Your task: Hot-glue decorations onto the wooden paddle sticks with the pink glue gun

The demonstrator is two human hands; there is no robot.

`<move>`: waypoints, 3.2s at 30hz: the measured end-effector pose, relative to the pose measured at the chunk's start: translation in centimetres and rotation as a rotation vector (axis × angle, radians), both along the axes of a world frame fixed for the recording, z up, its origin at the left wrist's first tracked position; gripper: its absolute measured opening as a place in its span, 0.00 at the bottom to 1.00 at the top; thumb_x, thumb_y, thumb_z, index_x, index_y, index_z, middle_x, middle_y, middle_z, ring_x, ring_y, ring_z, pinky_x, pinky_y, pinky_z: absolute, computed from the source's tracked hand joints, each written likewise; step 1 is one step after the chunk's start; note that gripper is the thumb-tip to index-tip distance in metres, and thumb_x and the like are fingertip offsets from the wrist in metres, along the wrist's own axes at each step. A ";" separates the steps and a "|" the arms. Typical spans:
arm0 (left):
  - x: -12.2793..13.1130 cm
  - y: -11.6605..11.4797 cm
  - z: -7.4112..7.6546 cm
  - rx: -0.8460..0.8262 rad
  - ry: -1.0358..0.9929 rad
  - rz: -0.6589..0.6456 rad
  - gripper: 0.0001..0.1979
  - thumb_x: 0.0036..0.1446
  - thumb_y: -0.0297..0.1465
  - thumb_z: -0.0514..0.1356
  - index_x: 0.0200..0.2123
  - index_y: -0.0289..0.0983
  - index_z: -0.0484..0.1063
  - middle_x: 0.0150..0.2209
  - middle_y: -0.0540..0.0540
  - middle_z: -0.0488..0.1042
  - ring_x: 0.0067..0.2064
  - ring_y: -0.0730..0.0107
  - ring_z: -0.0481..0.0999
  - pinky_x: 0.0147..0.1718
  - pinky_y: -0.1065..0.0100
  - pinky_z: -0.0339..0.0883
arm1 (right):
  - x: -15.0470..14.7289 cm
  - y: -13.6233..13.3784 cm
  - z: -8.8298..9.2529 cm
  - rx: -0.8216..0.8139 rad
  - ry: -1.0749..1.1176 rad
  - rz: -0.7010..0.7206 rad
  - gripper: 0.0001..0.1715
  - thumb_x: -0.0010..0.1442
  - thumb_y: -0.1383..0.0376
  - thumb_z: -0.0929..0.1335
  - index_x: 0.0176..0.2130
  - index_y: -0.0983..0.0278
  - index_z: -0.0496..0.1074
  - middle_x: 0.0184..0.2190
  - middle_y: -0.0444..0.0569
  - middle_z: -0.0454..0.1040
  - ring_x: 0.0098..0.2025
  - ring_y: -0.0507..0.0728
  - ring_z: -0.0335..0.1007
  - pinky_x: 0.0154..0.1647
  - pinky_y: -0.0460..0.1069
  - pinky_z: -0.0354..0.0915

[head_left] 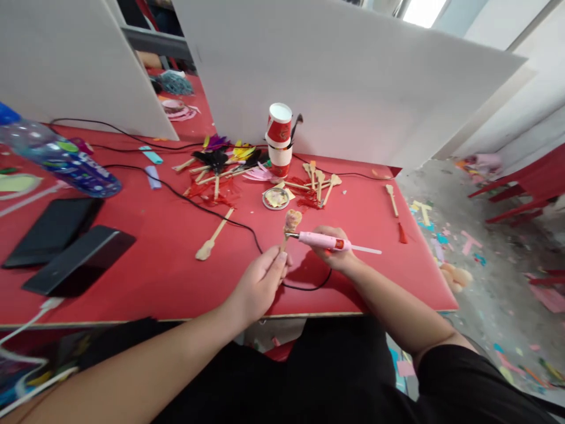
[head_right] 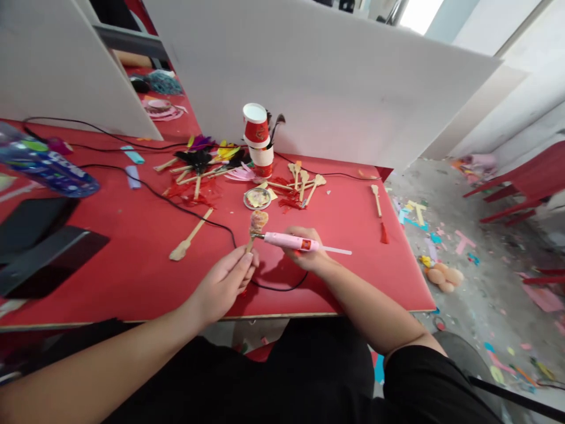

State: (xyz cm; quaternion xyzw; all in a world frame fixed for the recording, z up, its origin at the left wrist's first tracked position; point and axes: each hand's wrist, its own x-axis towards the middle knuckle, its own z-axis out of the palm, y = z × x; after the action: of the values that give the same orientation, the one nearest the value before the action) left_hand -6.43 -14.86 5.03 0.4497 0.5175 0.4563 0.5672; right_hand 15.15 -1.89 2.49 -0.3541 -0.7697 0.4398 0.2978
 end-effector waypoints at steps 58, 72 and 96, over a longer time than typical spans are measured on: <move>-1.5 -1.7 2.2 -0.214 -0.330 0.046 0.33 0.63 0.61 0.73 0.39 0.38 0.67 0.29 0.58 0.58 0.26 0.82 0.53 0.24 0.77 0.49 | -1.2 -0.6 1.3 0.167 0.062 0.072 0.24 0.64 0.51 0.74 0.24 0.61 0.70 0.20 0.46 0.73 0.21 0.51 0.66 0.25 0.48 0.57; -2.4 -1.0 1.8 -0.127 -0.375 0.141 0.22 0.69 0.49 0.70 0.46 0.37 0.70 0.28 0.59 0.56 0.24 0.80 0.48 0.22 0.78 0.41 | -3.7 -1.9 -1.7 -0.560 0.657 0.212 0.36 0.51 0.45 0.84 0.42 0.55 0.64 0.25 0.35 0.67 0.22 0.49 0.52 0.23 0.47 0.54; -2.1 -1.3 1.6 -0.101 -0.364 0.135 0.22 0.68 0.49 0.72 0.43 0.37 0.72 0.28 0.58 0.56 0.25 0.80 0.49 0.22 0.79 0.45 | -3.9 -0.9 -2.4 -0.623 0.608 -0.280 0.34 0.51 0.38 0.81 0.43 0.60 0.79 0.35 0.50 0.83 0.31 0.57 0.76 0.34 0.53 0.74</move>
State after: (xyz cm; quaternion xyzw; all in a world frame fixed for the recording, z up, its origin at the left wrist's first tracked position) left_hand -8.58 -16.14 6.64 0.2949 0.4577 0.5404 0.6415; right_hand 11.29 -2.80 0.04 -0.3822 -0.4231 0.6898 0.4461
